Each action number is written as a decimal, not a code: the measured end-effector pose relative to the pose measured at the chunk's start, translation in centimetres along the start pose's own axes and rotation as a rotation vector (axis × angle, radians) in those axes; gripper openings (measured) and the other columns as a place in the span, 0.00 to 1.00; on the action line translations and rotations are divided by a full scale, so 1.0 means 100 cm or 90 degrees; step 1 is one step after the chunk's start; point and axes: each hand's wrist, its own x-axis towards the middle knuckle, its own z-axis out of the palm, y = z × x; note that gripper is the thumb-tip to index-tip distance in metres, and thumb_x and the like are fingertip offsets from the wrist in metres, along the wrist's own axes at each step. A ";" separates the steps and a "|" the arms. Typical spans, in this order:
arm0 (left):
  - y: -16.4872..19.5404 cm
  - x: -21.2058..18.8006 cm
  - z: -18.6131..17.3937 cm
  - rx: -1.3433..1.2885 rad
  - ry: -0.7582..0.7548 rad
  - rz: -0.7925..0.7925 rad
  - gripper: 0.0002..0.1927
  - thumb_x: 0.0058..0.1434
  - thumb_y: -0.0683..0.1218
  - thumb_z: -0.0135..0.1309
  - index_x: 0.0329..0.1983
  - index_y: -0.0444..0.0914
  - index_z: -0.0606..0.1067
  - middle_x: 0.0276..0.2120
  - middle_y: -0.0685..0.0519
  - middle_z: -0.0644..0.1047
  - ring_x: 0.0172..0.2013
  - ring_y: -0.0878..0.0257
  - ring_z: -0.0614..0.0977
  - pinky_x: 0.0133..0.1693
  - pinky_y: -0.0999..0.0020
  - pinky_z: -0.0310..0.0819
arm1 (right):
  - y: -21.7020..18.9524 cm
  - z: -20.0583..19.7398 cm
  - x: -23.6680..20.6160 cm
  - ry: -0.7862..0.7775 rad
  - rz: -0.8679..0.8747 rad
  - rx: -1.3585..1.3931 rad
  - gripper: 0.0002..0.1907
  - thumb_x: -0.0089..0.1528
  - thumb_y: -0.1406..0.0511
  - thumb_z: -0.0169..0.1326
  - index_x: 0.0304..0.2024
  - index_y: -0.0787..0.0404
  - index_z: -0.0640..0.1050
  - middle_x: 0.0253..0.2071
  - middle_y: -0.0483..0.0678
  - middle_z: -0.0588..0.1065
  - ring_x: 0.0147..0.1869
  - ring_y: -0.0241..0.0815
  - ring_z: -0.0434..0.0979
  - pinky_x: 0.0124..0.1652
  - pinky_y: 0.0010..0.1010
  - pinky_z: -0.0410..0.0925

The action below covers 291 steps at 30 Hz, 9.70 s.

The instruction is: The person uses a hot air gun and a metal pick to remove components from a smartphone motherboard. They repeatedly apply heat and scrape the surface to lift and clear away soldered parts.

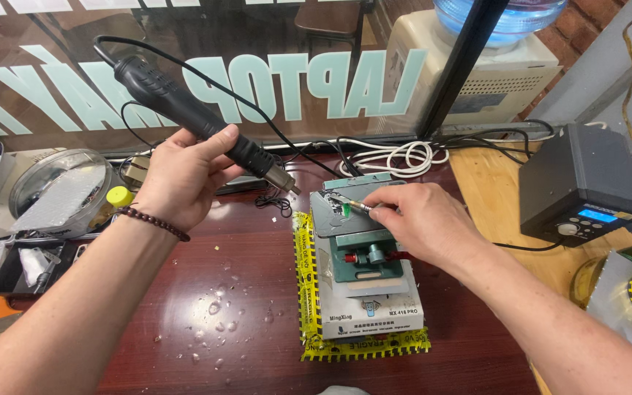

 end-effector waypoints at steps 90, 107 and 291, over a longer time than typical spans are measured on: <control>0.004 -0.010 0.028 0.024 -0.023 0.037 0.09 0.60 0.41 0.62 0.42 0.38 0.77 0.34 0.57 0.80 0.34 0.71 0.82 0.31 0.80 0.77 | -0.012 -0.010 0.031 -0.032 -0.049 -0.090 0.10 0.58 0.60 0.58 0.40 0.50 0.86 0.37 0.50 0.83 0.44 0.53 0.83 0.47 0.45 0.73; 0.009 0.000 0.018 0.048 -0.016 0.074 0.08 0.62 0.42 0.62 0.42 0.38 0.76 0.36 0.56 0.81 0.35 0.70 0.82 0.32 0.78 0.79 | 0.017 -0.009 0.040 -0.102 0.001 0.058 0.13 0.61 0.63 0.53 0.46 0.53 0.83 0.33 0.51 0.82 0.40 0.48 0.82 0.42 0.39 0.75; 0.005 -0.015 0.039 0.074 -0.088 0.115 0.12 0.61 0.38 0.60 0.47 0.36 0.76 0.40 0.55 0.81 0.40 0.66 0.83 0.43 0.67 0.85 | 0.016 0.012 0.044 -0.025 -0.195 0.011 0.07 0.57 0.63 0.62 0.35 0.59 0.84 0.35 0.49 0.81 0.41 0.45 0.82 0.41 0.37 0.72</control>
